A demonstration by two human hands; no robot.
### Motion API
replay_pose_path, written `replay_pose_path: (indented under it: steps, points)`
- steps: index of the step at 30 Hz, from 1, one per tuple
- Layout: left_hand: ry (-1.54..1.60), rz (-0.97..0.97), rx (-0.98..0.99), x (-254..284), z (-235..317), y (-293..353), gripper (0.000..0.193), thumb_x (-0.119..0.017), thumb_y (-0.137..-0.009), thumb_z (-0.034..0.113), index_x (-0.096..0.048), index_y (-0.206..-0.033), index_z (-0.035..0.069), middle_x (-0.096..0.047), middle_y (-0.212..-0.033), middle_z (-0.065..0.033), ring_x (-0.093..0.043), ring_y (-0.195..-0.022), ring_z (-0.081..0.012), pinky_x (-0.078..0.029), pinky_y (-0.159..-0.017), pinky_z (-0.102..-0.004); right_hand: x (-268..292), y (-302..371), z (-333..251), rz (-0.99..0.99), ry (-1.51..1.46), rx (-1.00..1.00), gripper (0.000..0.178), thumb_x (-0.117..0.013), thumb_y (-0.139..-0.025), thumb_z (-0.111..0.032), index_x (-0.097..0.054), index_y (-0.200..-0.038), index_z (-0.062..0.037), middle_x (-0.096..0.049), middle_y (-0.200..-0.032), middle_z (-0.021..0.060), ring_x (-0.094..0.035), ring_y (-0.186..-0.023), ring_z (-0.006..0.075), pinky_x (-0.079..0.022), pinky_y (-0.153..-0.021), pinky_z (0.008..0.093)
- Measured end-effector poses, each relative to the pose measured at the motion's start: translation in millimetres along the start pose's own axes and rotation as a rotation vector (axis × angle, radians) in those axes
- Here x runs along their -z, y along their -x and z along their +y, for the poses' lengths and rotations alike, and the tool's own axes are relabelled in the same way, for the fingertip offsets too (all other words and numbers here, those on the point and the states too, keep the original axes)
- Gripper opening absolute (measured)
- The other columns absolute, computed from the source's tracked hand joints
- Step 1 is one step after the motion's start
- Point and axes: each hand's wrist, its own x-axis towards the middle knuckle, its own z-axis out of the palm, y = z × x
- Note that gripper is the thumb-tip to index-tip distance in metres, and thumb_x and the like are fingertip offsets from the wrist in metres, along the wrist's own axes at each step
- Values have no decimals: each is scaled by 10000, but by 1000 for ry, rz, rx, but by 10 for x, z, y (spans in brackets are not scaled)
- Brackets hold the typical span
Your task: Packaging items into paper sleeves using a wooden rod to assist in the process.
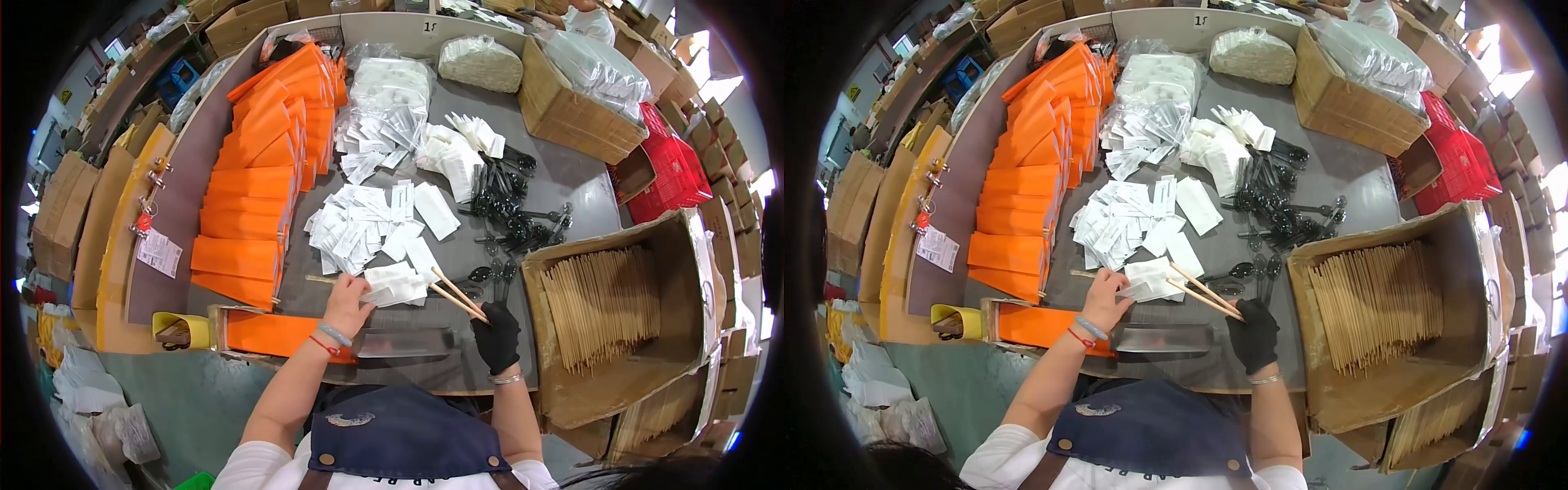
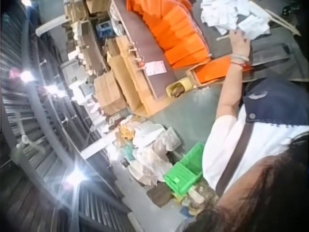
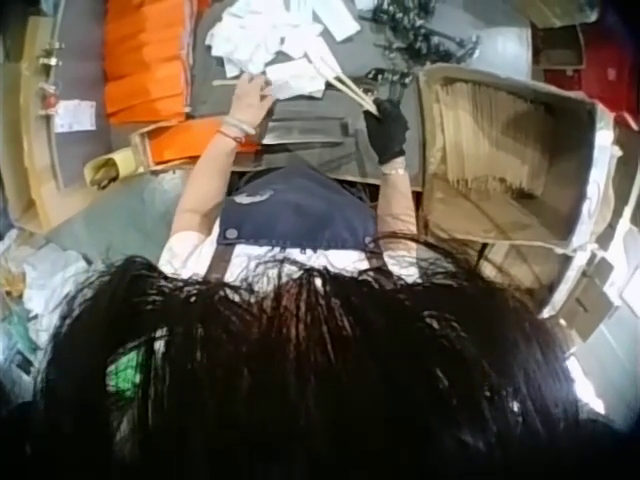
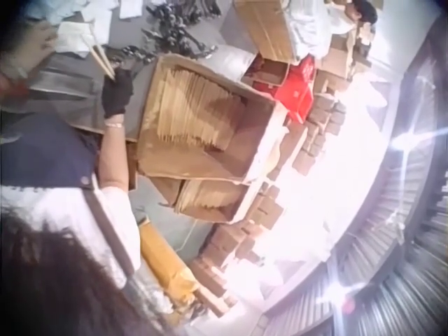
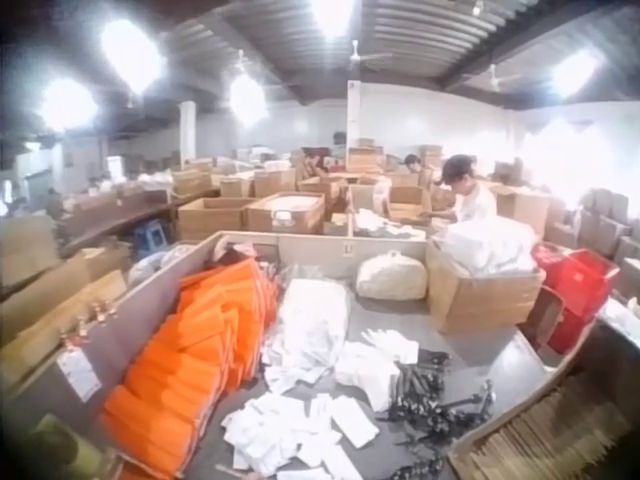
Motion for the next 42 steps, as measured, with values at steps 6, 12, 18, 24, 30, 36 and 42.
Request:
replay_pose_path:
  steps: [6,12,18,24,30,36,42]
  points:
    - [-6,7,125,-23,54,9,448,-763,-687,61,-515,-1060,41,-514,-1034,-160,-558,-926,-367,-481,-792,-414,-17,91,44,7,-27,-35,208,-712,-720,-23,-690,-924,-57,-642,-822,115,-653,-776,290,-514,-685,347]
    - [-105,64,80,-7,119,14,366,-779,-674,76,-554,-961,46,-553,-907,-125,-587,-809,-319,-495,-705,-396,-47,109,78,44,-35,26,159,-725,-760,-32,-678,-912,-38,-621,-773,107,-631,-702,256,-488,-624,329]
    - [-140,41,23,27,151,17,305,-739,-715,105,-542,-945,73,-581,-853,-125,-593,-817,-350,-478,-691,-433,-55,82,45,91,-31,137,126,-733,-799,-49,-667,-904,-23,-600,-722,106,-609,-630,233,-464,-562,317]
    - [193,-99,169,173,310,26,244,-759,-722,119,-574,-855,33,-632,-791,-132,-622,-699,-300,-496,-639,-358,-8,43,-13,78,-22,121,114,-736,-799,-65,-667,-878,-22,-593,-696,101,-604,-617,236,-461,-559,324]
    - [61,-234,-79,225,356,315,334,-806,-633,179,-630,-905,99,-595,-890,-42,-535,-842,-250,-454,-742,-373,-41,-38,-168,-104,-39,82,132,-748,-796,-136,-674,-839,-35,-587,-677,103,-589,-596,241,-448,-547,331]
    - [-264,-235,-349,189,376,755,386,-777,-661,222,-660,-1025,171,-606,-1131,32,-526,-1001,-214,-402,-830,-364,-210,-73,-271,-424,4,94,175,-730,-779,-234,-695,-874,-91,-636,-816,95,-638,-760,290,-501,-663,367]
    - [-337,-234,-371,193,312,1021,483,-721,-723,219,-627,-1192,158,-542,-1305,56,-518,-1059,-190,-356,-894,-365,-520,-37,-471,-647,270,147,211,-706,-760,-296,-709,-916,-154,-649,-867,55,-649,-819,274,-510,-697,398]
